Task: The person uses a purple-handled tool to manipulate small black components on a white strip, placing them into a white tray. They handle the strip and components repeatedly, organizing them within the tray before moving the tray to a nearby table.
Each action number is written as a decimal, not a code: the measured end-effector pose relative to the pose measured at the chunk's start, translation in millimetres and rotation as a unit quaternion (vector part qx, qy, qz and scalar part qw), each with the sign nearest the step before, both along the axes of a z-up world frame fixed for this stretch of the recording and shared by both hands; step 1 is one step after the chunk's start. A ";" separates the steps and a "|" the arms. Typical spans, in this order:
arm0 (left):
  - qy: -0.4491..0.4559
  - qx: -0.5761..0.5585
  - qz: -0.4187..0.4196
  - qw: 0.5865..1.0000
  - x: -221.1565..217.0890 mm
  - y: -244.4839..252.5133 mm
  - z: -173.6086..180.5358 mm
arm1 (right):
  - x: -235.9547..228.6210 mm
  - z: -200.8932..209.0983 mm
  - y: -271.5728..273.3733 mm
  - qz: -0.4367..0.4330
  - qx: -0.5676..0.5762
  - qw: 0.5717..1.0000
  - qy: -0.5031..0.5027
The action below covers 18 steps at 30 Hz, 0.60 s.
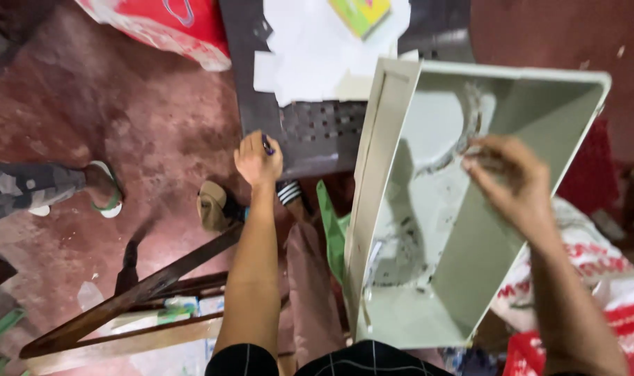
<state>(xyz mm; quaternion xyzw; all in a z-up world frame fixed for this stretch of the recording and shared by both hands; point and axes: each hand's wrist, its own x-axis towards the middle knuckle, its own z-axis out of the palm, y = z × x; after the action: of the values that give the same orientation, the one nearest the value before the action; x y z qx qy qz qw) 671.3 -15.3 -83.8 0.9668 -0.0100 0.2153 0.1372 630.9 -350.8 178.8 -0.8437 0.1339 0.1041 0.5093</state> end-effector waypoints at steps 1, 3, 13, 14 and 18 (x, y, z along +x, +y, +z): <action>0.006 0.002 0.011 1.000 0.7 -0.2 0.7 | 25.2 11.3 -2.9 0.069 -0.041 0.996 -0.041; 0.007 0.001 0.033 0.999 1.6 -2.4 -4.9 | 78.5 21.7 -14.4 0.146 -0.086 0.982 -0.088; 0.054 0.018 -0.029 0.998 10.5 -0.9 8.5 | 324.3 -135.9 -55.7 0.016 -0.134 0.973 0.186; 0.066 0.027 -0.033 0.997 14.4 -3.1 14.7 | 355.3 -179.8 -65.5 0.027 -0.086 0.989 0.118; 0.207 -0.008 0.027 0.978 64.9 -6.9 -19.9 | 394.2 -231.2 -39.2 0.067 -0.217 0.974 0.015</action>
<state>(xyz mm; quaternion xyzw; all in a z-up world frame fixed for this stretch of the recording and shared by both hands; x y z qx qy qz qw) 736.2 -22.2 -103.7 0.9892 0.0463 0.0146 0.1386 1025.1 -390.1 -52.5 -0.9396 0.1039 0.1187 0.3038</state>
